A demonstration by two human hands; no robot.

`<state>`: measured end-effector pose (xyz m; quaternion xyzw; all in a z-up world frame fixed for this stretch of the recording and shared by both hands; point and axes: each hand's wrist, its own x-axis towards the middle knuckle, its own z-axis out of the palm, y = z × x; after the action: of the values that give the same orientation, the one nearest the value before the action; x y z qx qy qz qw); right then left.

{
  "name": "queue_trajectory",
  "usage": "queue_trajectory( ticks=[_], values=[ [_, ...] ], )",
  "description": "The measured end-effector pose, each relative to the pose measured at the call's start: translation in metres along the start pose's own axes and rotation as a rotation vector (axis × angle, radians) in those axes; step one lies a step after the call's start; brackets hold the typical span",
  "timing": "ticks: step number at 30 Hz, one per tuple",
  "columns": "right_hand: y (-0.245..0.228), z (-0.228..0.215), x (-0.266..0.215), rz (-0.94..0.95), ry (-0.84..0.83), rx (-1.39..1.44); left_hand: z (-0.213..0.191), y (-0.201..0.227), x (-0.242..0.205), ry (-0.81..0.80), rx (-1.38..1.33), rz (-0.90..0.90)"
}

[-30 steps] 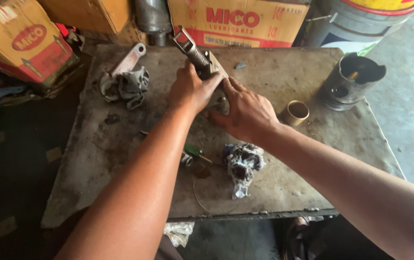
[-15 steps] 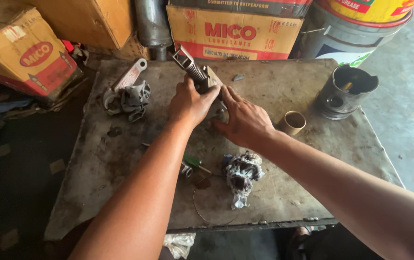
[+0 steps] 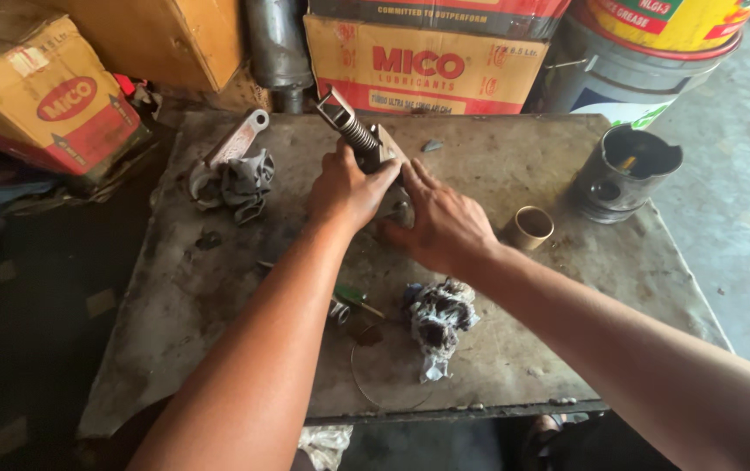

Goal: The person cleans and assembles a mechanical component on a metal workbench. They handle a metal housing, a spring, and other small metal parts using a screwdriver and a cloth.

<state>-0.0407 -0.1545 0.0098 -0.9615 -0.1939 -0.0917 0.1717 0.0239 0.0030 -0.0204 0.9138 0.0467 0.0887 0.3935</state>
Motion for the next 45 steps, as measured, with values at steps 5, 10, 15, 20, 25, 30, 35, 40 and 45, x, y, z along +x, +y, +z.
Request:
queue_trajectory(
  ticks=[5, 10, 15, 20, 25, 30, 35, 40, 45],
  values=[
    [-0.001, -0.005, -0.003, 0.130, -0.143, 0.054, 0.000, 0.001, -0.002, -0.013, -0.001, -0.012],
    [0.011, 0.007, 0.005, -0.029, -0.003, 0.098, 0.000, -0.001, 0.001, 0.007, -0.014, 0.000],
    [-0.004, -0.010, 0.000, 0.113, -0.098, 0.093, -0.001, 0.000, -0.001, -0.009, -0.026, 0.009],
    [-0.012, -0.021, 0.004, 0.167, -0.185, 0.182, 0.004, -0.005, 0.003, 0.017, 0.009, -0.002],
    [0.003, -0.006, -0.004, 0.091, -0.137, 0.100, -0.002, -0.005, 0.002, -0.028, -0.074, -0.013],
    [0.003, -0.005, 0.006, 0.073, -0.096, 0.140, 0.000, -0.006, 0.002, -0.001, -0.092, 0.008],
    [-0.001, -0.012, 0.002, 0.159, -0.196, 0.082, -0.003, -0.004, 0.005, -0.023, -0.119, 0.010],
    [0.002, -0.007, 0.004, 0.058, -0.102, 0.162, -0.002, -0.005, 0.005, 0.035, -0.154, 0.046],
    [-0.003, -0.012, 0.001, 0.186, -0.213, 0.084, -0.004, -0.003, 0.003, -0.010, -0.208, 0.032]
  ],
)
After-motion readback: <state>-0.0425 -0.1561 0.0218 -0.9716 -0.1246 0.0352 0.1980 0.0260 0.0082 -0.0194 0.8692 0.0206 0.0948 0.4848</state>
